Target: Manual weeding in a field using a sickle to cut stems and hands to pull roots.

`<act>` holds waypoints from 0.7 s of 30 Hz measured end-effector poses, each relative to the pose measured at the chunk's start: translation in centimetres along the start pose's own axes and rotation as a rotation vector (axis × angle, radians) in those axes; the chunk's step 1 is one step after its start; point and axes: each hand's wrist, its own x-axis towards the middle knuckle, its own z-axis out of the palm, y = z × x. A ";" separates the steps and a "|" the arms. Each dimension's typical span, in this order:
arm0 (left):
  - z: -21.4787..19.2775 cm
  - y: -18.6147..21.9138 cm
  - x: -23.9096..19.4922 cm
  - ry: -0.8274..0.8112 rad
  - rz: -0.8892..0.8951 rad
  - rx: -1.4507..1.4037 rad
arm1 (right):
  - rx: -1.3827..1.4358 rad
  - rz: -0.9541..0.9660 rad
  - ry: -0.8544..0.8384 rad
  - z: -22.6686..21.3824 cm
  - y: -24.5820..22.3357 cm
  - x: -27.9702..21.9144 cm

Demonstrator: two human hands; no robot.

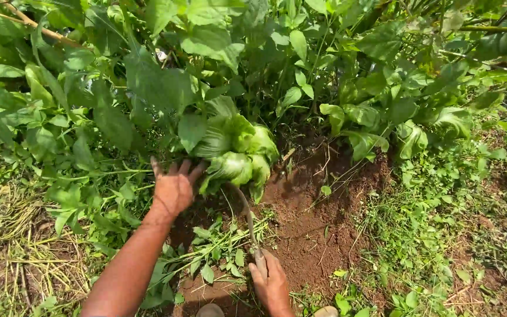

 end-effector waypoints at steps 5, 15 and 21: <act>-7.3 2.4 0.3 -0.897 -0.735 -0.568 | 0.106 -0.161 0.182 -3.5 -5.6 4.8; -2.1 2.7 -3.4 -0.793 -0.155 0.053 | 0.155 0.048 0.198 -5.5 -10.2 3.3; -2.3 2.5 -1.5 -0.454 0.597 2.046 | 0.217 -0.010 0.217 -2.6 -7.5 1.4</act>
